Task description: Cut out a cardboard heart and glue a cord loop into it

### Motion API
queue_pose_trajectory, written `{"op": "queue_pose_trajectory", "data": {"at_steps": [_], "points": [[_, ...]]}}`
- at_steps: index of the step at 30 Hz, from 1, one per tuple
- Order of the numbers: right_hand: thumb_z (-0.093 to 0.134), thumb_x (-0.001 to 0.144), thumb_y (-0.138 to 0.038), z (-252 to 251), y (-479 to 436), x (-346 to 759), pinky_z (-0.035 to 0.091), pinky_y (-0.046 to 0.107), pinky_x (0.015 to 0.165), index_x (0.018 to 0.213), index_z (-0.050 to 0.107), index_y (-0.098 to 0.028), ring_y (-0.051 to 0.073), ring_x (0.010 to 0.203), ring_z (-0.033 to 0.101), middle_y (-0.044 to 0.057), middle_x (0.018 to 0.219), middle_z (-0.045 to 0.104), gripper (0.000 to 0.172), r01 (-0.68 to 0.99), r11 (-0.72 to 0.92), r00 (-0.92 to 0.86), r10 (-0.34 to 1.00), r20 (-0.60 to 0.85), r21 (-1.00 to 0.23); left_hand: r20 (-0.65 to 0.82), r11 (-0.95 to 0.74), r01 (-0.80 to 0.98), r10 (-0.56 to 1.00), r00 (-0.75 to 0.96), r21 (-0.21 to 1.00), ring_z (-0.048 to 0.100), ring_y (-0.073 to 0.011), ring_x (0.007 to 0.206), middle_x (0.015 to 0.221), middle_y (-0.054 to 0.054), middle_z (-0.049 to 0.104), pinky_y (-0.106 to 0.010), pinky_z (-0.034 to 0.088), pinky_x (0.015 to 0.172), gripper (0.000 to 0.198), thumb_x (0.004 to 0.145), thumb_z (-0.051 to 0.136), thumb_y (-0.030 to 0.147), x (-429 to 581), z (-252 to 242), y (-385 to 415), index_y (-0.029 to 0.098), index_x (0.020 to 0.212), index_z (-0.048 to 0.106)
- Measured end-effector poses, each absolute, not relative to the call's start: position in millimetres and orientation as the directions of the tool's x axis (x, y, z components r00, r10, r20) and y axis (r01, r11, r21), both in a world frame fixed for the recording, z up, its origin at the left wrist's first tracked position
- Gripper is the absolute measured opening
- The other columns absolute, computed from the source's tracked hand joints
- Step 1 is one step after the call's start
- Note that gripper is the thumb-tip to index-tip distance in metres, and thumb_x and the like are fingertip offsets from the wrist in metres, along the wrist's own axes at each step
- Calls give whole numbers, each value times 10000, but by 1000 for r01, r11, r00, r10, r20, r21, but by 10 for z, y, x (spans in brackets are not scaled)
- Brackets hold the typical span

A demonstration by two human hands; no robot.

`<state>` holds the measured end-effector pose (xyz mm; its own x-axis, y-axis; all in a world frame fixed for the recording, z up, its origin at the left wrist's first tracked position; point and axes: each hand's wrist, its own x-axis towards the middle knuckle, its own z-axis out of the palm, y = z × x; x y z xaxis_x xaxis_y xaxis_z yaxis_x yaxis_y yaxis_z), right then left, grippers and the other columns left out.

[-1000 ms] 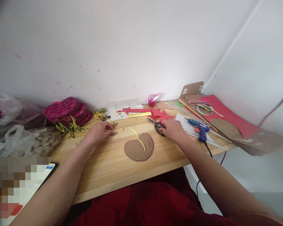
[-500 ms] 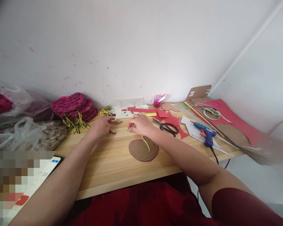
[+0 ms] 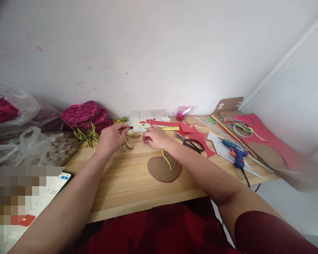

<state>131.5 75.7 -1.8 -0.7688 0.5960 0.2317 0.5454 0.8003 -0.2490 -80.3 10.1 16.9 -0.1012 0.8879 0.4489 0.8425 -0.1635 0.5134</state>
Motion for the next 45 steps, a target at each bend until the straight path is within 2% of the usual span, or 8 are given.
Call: {"op": "queue_pose_trajectory", "data": {"at_steps": [3, 8, 16, 19, 30, 33, 39, 45], "points": [[689, 833, -99, -18, 721, 1321, 362, 361, 882, 837, 735, -157, 220, 877, 568, 82, 861, 707, 74, 559, 791, -760, 609, 227, -249, 443, -158, 827, 889, -120, 540, 717, -243, 854, 969, -70, 787, -322, 512, 790, 248, 892, 554, 280, -797, 193, 89, 202, 1007, 759], [632, 911, -143, 87, 706, 1415, 371, 351, 873, 906, 731, -160, 207, 886, 593, 74, 889, 729, 101, 604, 748, -712, 662, 236, -276, 423, -125, 800, 890, -171, 586, 702, -216, 794, 947, -70, 782, -304, 502, 762, 278, 897, 558, 286, -788, 250, 66, 192, 1084, 742], [734, 846, -193, 96, 677, 1493, 381, 338, 827, 876, 770, -177, 226, 882, 596, 70, 841, 739, 49, 656, 706, -681, 706, 195, -268, 432, -135, 791, 885, -175, 596, 698, -204, 782, 942, -69, 780, -291, 503, 749, 285, 898, 552, 290, -768, 255, 51, 192, 1090, 738], [776, 814, -228, 50, 691, 1461, 380, 340, 842, 879, 775, -180, 229, 888, 591, 70, 851, 741, 81, 656, 708, -684, 704, 192, -261, 439, -149, 792, 884, -161, 591, 703, -210, 787, 944, -72, 780, -296, 506, 746, 287, 899, 549, 295, -770, 242, 56, 190, 1087, 739], [661, 885, -129, 129, 722, 1385, 368, 341, 875, 873, 768, -182, 201, 864, 623, 53, 890, 770, 120, 627, 737, -728, 670, 146, -253, 455, -163, 801, 878, -149, 576, 713, -208, 812, 962, -73, 781, -297, 513, 778, 287, 900, 554, 298, -772, 223, 75, 189, 1092, 738], [719, 861, -186, 160, 720, 1430, 364, 341, 872, 893, 770, -184, 210, 908, 612, 61, 906, 760, 61, 630, 738, -731, 668, 136, -243, 458, -170, 801, 877, -143, 575, 713, -212, 827, 971, -74, 780, -299, 513, 784, 289, 900, 556, 297, -772, 215, 81, 187, 1099, 735], [762, 835, -260, 76, 720, 1422, 358, 346, 850, 927, 774, -182, 234, 912, 567, 78, 891, 739, 121, 675, 708, -693, 705, 148, -208, 468, -187, 795, 874, -134, 577, 717, -209, 833, 962, -72, 780, -297, 518, 794, 281, 896, 558, 293, -778, 204, 84, 186, 1084, 737], [690, 862, -191, 49, 674, 1377, 366, 357, 819, 858, 759, -170, 254, 909, 552, 92, 863, 730, 72, 686, 712, -694, 702, 161, -148, 466, -180, 798, 874, -139, 575, 717, -214, 853, 978, -70, 780, -303, 518, 790, 291, 894, 559, 302, -784, 189, 88, 190, 1099, 732]]}}
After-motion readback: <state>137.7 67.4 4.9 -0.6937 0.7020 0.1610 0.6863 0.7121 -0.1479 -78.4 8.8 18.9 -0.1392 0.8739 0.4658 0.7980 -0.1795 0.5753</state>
